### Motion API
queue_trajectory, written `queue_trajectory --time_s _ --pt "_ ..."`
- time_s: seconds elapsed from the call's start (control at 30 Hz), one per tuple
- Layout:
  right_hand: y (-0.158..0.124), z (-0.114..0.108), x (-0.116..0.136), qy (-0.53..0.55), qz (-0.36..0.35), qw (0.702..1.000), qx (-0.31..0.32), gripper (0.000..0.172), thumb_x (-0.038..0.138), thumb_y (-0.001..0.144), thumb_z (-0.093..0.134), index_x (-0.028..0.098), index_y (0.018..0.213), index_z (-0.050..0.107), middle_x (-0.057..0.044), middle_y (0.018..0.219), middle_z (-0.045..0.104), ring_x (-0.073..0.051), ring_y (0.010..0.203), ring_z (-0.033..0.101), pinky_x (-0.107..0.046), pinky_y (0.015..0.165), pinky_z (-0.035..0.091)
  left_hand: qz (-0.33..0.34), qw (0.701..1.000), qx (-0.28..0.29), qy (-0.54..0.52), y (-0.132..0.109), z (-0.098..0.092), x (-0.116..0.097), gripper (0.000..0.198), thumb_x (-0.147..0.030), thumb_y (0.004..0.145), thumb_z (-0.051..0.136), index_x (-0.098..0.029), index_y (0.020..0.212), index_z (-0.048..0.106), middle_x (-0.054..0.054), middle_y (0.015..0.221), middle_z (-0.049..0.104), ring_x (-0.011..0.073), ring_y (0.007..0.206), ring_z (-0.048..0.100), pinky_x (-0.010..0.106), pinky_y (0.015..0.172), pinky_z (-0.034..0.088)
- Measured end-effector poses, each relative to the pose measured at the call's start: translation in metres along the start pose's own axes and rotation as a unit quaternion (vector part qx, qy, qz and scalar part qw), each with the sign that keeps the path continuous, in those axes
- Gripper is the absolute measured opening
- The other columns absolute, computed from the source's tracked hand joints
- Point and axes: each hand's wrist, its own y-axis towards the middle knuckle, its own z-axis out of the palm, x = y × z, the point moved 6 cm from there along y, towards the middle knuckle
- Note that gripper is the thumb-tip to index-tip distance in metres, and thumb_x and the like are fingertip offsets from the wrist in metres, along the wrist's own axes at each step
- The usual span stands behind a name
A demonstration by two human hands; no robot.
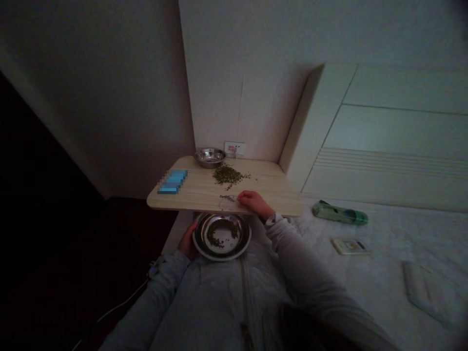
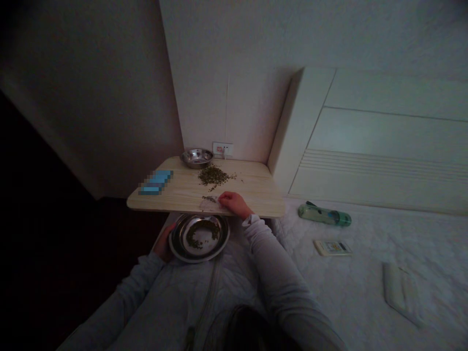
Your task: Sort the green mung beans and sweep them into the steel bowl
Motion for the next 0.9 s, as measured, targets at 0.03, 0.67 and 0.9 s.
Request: queue_trajectory --time_s 0.03,0.67,0.9 --pt "0.0002 0.0001 -0.0004 0.003 -0.001 1.000 0.001 0.015 0.025 0.061 0.048 0.015 0.066 0.058 0.001 0.059 0.057 -0.008 0.056 0.047 -0.020 0.056 0.034 -0.001 1.000 0.003 0.001 0.0004 -0.0001 0.0002 0.030 -0.028 0.075 0.038 -0.013 0.077 0.064 0.005 0.074 0.068 0.0191 0.091 0.055 0.029 0.087 0.036" --pt "0.0022 0.0016 -0.0038 0.026 -0.005 1.000 0.009 0.016 0.026 0.061 0.048 0.015 0.066 0.057 0.002 0.058 0.057 -0.008 0.057 0.048 -0.021 0.060 0.035 -0.005 1.000 0.008 0.001 -0.0028 0.0028 -0.0007 0.030 -0.028 0.075 0.038 -0.013 0.079 0.064 0.005 0.076 0.068 0.0196 0.091 0.055 0.029 0.086 0.038" --pt "0.0040 0.0018 -0.0068 0.012 -0.006 1.000 0.010 0.017 0.028 0.061 0.049 0.015 0.067 0.058 0.002 0.058 0.057 -0.008 0.056 0.047 -0.020 0.057 0.035 -0.003 1.000 0.000 -0.002 0.0002 0.0000 -0.0003 0.029 -0.027 0.074 0.039 -0.013 0.082 0.063 0.005 0.079 0.068 0.0186 0.095 0.053 0.028 0.087 0.037"
